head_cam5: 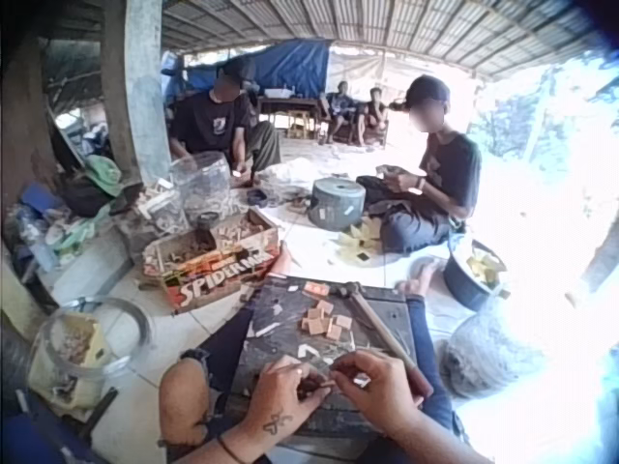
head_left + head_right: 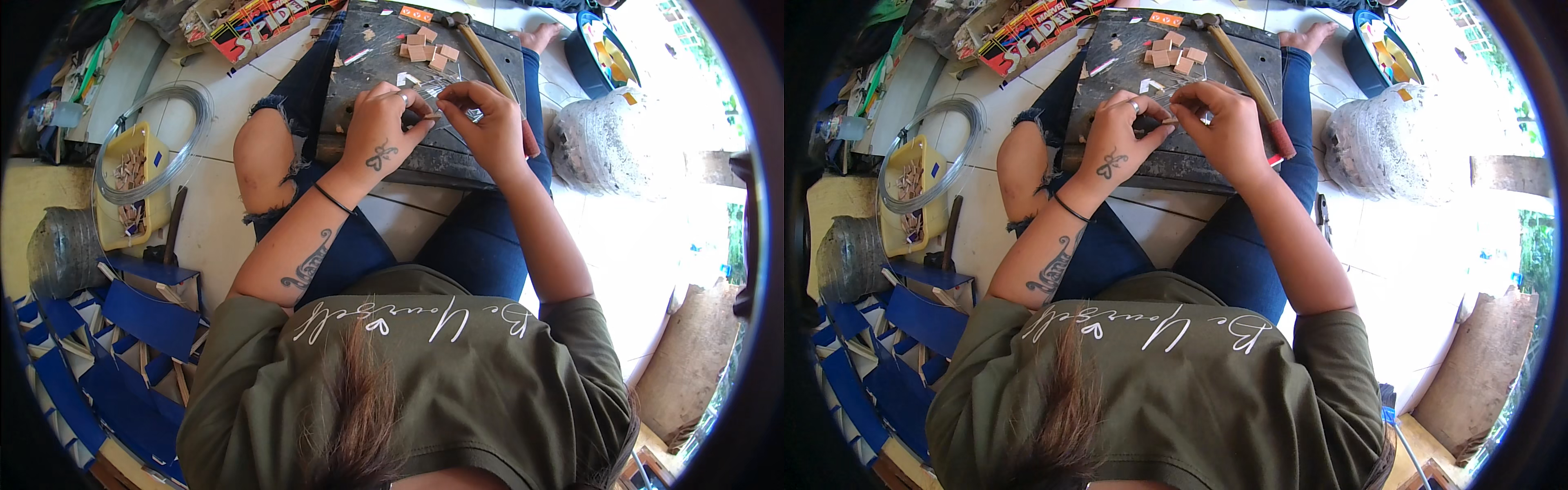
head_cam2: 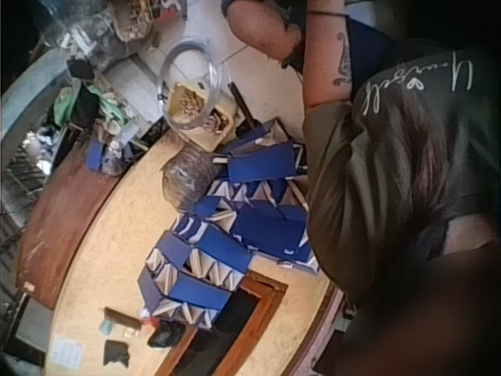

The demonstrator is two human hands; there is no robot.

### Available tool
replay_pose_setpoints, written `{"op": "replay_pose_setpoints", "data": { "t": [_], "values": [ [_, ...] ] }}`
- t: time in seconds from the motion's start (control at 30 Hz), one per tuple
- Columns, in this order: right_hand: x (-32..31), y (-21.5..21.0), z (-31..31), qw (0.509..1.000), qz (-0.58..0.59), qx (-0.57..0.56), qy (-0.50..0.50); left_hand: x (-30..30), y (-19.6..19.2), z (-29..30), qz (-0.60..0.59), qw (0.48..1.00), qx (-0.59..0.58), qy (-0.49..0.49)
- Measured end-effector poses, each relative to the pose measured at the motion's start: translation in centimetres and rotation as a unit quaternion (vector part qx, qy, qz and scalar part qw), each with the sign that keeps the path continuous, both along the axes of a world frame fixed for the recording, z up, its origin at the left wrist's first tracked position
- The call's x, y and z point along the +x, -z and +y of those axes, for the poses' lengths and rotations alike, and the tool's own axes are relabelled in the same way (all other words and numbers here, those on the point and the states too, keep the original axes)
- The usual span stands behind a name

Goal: The person sits on the floor and repeatedly places small wooden blocks on a dark work surface, then uses a hammer to tap them into place. The person handles the blocks one at a time and adjusts their positions between strikes.

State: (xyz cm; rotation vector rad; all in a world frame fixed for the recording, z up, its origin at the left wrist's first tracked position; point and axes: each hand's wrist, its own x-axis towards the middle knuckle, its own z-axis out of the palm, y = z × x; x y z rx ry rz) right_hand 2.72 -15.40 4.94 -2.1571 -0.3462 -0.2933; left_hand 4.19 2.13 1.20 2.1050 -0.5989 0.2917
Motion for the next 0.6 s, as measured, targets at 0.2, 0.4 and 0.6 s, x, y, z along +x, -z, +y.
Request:
{"op": "replay_pose_setpoints", "data": {
  "t": [0.2, 0.4, 0.6],
  "values": [
    [0.1, -0.3, 0.2, 0.999, -0.029, -0.017, -0.030, 0.0, 0.0, -0.1, -0.012, 1.000, -0.002, 0.001],
    [0.1, -0.6, 0.5, 0.999, -0.024, -0.035, -0.031, 0.6, 0.0, -0.6, -0.011, 0.997, -0.071, 0.029],
    [0.1, -0.4, -1.1, 0.992, -0.040, -0.117, 0.035, 0.9, -0.1, -0.8, -0.058, 0.994, -0.074, 0.050]
  ]
}}
